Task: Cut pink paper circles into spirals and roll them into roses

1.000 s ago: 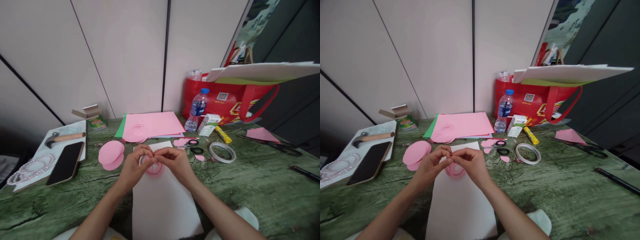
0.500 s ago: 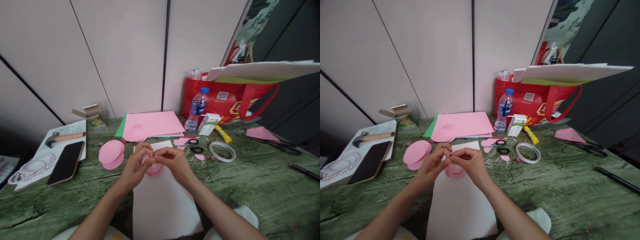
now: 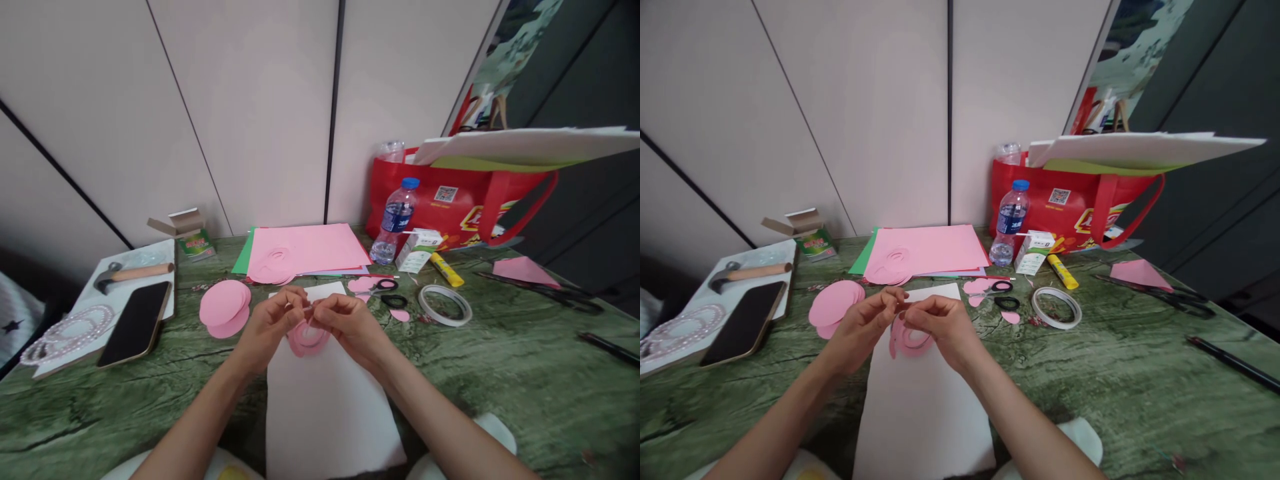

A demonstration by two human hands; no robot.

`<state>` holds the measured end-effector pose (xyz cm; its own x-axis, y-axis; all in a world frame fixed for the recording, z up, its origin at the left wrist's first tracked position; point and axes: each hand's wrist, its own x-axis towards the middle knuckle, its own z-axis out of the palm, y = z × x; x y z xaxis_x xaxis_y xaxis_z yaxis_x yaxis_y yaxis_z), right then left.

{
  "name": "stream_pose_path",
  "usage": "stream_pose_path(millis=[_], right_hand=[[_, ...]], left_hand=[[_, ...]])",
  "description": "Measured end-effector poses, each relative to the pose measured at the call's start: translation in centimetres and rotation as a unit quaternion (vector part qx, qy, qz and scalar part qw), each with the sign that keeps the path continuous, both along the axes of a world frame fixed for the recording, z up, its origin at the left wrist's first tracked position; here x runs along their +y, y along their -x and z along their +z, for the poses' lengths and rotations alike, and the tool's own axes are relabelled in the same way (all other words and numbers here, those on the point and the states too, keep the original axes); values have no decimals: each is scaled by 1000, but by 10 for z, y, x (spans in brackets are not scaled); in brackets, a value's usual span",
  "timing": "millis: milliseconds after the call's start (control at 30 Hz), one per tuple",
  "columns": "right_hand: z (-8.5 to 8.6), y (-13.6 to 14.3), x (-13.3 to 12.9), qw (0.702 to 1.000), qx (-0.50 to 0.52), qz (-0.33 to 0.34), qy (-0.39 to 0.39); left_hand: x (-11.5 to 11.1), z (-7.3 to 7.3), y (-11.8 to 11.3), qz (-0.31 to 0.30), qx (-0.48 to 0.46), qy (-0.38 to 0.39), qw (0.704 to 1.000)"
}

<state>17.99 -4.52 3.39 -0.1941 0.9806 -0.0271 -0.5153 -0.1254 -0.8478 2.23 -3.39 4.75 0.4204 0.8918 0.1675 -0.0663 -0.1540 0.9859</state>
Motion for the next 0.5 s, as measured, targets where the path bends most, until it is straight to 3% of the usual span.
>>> stream_pose_path(millis=[233, 500], right_hand=[[-4, 2, 1, 999, -11, -29, -33], [0, 5, -3, 991, -85, -69, -78]], left_hand=[[-1, 2, -2, 12, 59, -37, 998], [-2, 4, -5, 24, 26, -14, 999]])
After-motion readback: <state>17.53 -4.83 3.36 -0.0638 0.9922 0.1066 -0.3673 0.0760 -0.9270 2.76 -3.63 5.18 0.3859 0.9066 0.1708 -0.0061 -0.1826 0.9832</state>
